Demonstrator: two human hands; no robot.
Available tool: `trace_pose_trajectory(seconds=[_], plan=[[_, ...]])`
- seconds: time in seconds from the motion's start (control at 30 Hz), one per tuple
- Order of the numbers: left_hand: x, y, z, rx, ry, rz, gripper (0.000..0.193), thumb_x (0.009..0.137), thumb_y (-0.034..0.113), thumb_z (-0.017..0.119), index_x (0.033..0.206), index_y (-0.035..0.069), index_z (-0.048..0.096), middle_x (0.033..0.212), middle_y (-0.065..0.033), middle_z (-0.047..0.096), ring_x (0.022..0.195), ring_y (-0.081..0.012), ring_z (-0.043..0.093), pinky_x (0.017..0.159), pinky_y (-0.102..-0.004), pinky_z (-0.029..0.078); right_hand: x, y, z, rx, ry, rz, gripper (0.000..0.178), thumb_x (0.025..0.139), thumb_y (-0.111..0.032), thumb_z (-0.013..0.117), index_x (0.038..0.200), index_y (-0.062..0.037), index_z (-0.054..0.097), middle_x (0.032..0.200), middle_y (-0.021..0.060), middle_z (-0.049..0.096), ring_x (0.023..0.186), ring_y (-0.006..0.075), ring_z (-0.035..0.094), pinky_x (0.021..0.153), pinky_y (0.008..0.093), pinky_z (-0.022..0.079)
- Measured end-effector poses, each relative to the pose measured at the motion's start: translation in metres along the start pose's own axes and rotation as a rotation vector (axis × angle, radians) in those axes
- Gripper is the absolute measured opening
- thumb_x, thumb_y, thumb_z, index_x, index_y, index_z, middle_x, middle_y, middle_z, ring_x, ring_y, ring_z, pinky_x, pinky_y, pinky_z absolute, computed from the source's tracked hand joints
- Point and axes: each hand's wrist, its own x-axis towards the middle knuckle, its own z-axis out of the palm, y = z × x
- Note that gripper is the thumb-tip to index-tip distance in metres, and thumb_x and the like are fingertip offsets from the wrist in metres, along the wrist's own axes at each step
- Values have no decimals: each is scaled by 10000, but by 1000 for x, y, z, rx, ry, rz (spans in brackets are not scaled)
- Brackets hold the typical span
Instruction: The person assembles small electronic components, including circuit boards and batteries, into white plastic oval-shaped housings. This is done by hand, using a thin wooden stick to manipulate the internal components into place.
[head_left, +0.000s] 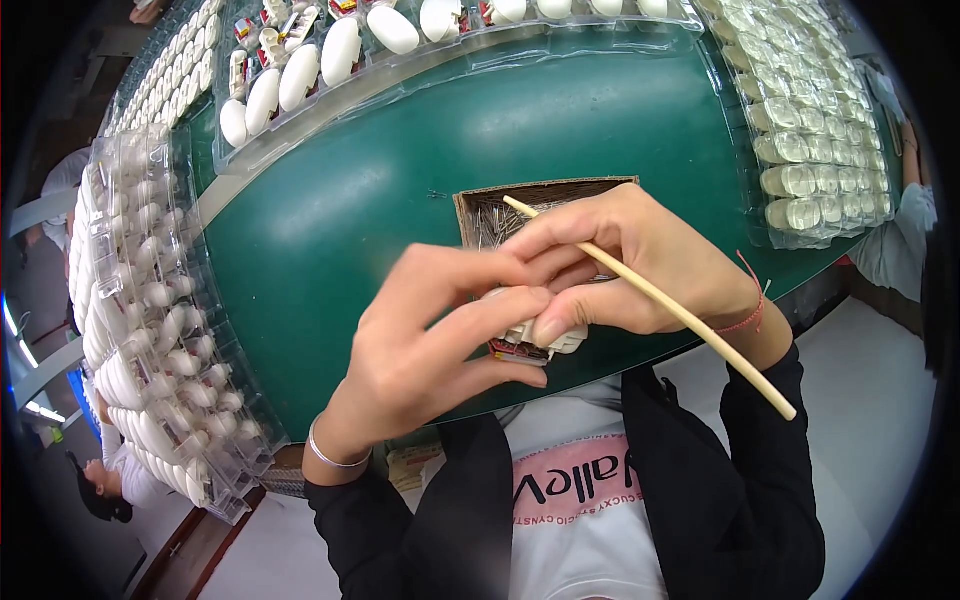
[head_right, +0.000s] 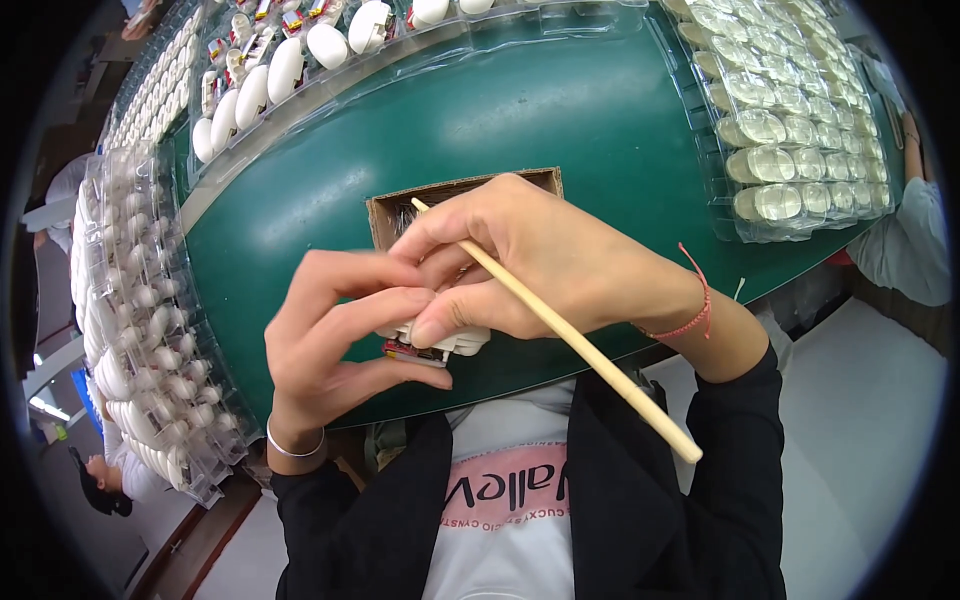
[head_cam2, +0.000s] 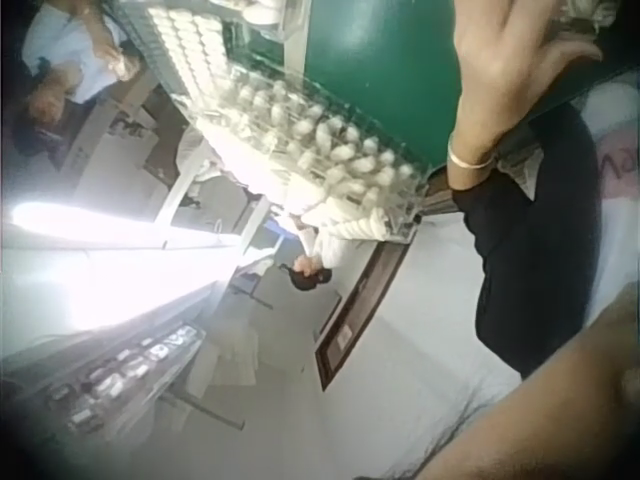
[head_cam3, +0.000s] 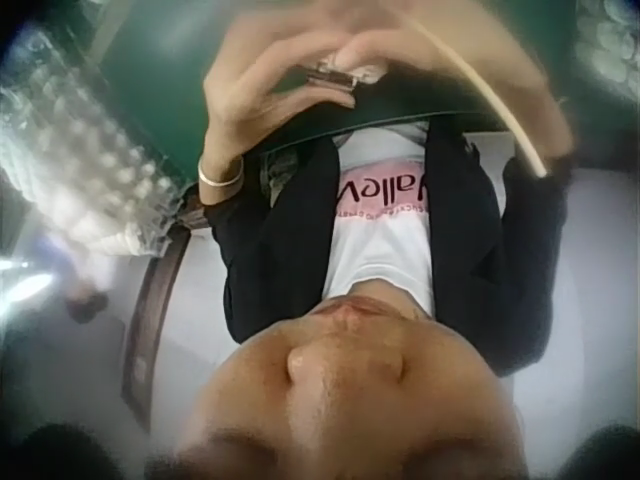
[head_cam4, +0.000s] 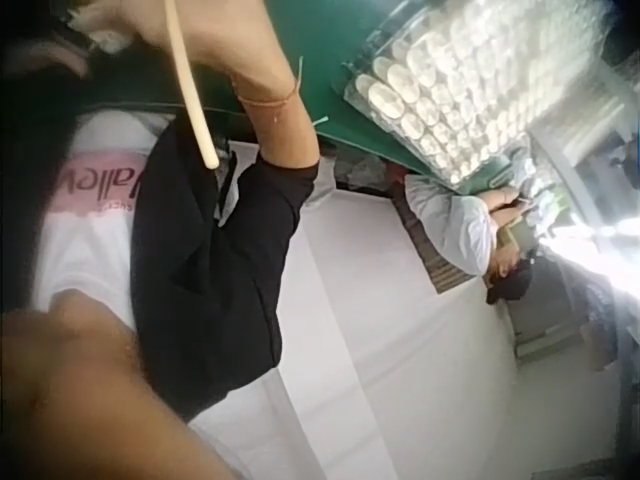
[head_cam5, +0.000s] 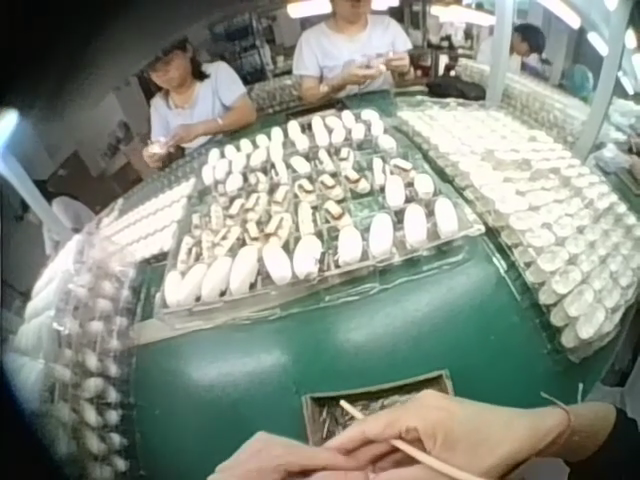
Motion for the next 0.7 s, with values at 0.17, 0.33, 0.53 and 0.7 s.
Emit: trace_pose_trajectory(seconds=[0.17,0.33,0.53,0.7], plan=[[-7,0,-2,-22,21,-60,509,577,130,899,1022,26,675,995,-103,662,830,-248,631,691,-328,517,-1,0,1,-232,27,-146,341,784,19,747,1114,51,667,934,133,731,883,153,704,817,274,570],[-23,-15,-5,-187,344,-315,597,594,-8,906,1090,-47,577,1002,-99,569,897,-159,612,817,-282,532,-20,-3,-20,-1156,206,-415,206,766,-105,764,913,14,683,797,112,681,726,220,654,627,340,498],[-23,-25,11,-511,386,-464,524,681,-78,843,1112,-80,545,1020,-79,566,987,-202,667,841,-302,581,-18,8,-6,-1688,142,-306,189,731,-116,706,848,-29,585,773,54,565,757,212,539,662,346,406],[-18,-21,14,-535,384,-485,524,684,-64,848,1109,-73,543,1033,-92,601,992,-195,666,854,-304,577,8,26,-1,-1560,208,-459,154,712,-91,688,809,-28,586,775,49,582,751,213,549,657,341,411]])
